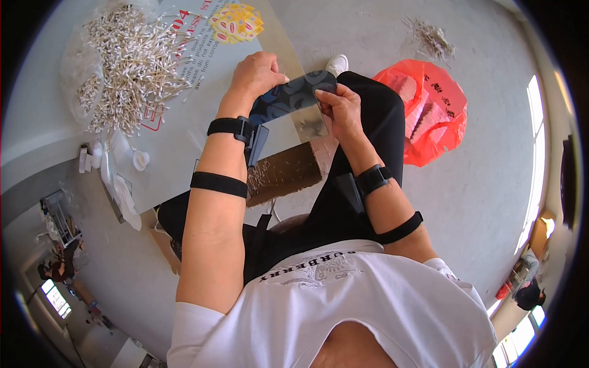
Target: Manually organizing and aligning cotton swabs on a plastic sheet for packaging.
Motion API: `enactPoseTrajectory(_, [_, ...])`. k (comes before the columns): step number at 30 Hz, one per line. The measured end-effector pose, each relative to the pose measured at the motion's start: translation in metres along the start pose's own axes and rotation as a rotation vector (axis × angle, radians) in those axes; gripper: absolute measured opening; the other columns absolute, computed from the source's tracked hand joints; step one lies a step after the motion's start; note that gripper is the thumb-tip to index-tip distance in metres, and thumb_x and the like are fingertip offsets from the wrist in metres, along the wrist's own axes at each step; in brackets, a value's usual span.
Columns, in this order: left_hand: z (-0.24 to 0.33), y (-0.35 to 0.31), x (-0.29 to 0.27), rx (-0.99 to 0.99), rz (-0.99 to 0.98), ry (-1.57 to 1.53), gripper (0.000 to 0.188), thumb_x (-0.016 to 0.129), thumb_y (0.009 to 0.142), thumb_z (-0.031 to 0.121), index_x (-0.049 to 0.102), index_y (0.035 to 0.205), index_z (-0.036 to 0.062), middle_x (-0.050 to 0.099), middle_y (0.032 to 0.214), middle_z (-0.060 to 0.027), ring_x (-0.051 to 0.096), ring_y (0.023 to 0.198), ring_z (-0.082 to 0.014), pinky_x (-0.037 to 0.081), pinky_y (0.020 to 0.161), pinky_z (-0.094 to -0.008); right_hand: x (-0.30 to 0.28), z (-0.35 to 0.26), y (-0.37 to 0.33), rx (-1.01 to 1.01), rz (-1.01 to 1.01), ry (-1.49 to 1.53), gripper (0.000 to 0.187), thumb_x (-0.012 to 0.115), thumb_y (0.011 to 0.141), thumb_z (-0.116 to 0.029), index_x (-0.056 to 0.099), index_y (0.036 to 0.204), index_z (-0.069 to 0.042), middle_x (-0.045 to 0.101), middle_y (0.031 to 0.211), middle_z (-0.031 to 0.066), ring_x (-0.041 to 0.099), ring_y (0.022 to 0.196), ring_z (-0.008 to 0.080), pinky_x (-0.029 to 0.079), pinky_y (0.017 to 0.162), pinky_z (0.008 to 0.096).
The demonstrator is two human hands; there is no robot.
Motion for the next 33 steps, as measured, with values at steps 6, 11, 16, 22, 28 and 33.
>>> enactPoseTrajectory(6, [0.003, -0.002, 0.000, -0.020, 0.047, 0.006, 0.024, 0.077, 0.065, 0.022, 0.060, 0.068, 0.0050, 0.065, 0.072, -0.0129, 0.062, 0.073, -0.0333, 0.049, 0.068, -0.0397, -0.002, 0.000, 0.001, -0.007, 0.014, -0.013, 0.008, 0.069, 0.078, 0.001, 0.064, 0.077, -0.005, 0.054, 0.064, -0.0035, 0.045, 0.053, 0.0051, 0.036, 0.049, 0.0189])
enactPoseTrajectory(11, [0.002, -0.002, -0.003, 0.019, 0.105, 0.043, 0.024, 0.075, 0.068, 0.023, 0.060, 0.070, 0.0054, 0.065, 0.072, -0.0132, 0.062, 0.074, -0.0336, 0.050, 0.067, -0.0406, -0.003, 0.003, -0.001, 0.022, 0.033, -0.023, 0.007, 0.070, 0.079, -0.001, 0.064, 0.077, -0.005, 0.055, 0.065, -0.0032, 0.046, 0.053, 0.0048, 0.038, 0.050, 0.0185])
enactPoseTrajectory(16, [-0.005, -0.006, -0.003, -0.023, 0.151, 0.000, 0.023, 0.074, 0.070, 0.022, 0.060, 0.072, 0.0042, 0.064, 0.068, -0.0111, 0.062, 0.069, -0.0296, 0.050, 0.065, -0.0380, -0.004, 0.005, -0.002, 0.032, 0.025, -0.028, 0.008, 0.069, 0.080, -0.005, 0.063, 0.077, -0.006, 0.055, 0.065, -0.0028, 0.047, 0.053, 0.0049, 0.039, 0.050, 0.0185])
enactPoseTrajectory(22, [-0.004, -0.034, 0.004, 0.106, 0.208, -0.134, 0.024, 0.075, 0.066, 0.014, 0.062, 0.085, 0.0069, 0.061, 0.083, -0.0088, 0.060, 0.080, -0.0271, 0.049, 0.072, -0.0367, -0.002, 0.005, -0.003, 0.049, 0.022, -0.027, 0.010, 0.070, 0.082, -0.010, 0.062, 0.076, -0.007, 0.055, 0.065, -0.0025, 0.046, 0.053, 0.0047, 0.039, 0.050, 0.0182])
enactPoseTrajectory(28, [0.013, -0.072, 0.013, 0.098, 0.373, -0.062, 0.042, 0.076, 0.060, 0.012, 0.059, 0.099, 0.0132, 0.050, 0.106, -0.0069, 0.048, 0.104, -0.0314, 0.040, 0.090, -0.0434, -0.003, 0.003, -0.001, 0.019, 0.014, -0.036, 0.010, 0.071, 0.081, -0.008, 0.063, 0.075, -0.004, 0.057, 0.065, -0.0017, 0.046, 0.053, 0.0045, 0.037, 0.049, 0.0193])
enactPoseTrajectory(33, [0.015, -0.073, 0.013, 0.086, 0.359, -0.020, 0.049, 0.077, 0.059, 0.014, 0.057, 0.103, 0.0140, 0.047, 0.111, -0.0064, 0.044, 0.110, -0.0314, 0.036, 0.094, -0.0455, 0.000, 0.001, -0.001, -0.013, -0.008, -0.024, 0.010, 0.071, 0.080, -0.008, 0.064, 0.074, -0.004, 0.058, 0.065, -0.0019, 0.047, 0.053, 0.0046, 0.037, 0.049, 0.0197])
Point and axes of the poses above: each hand's wrist, its own y-axis towards the middle knuckle, its own x-axis out of the palm, z = x × y, the point moved 10 cm from there along y, towards the middle knuckle
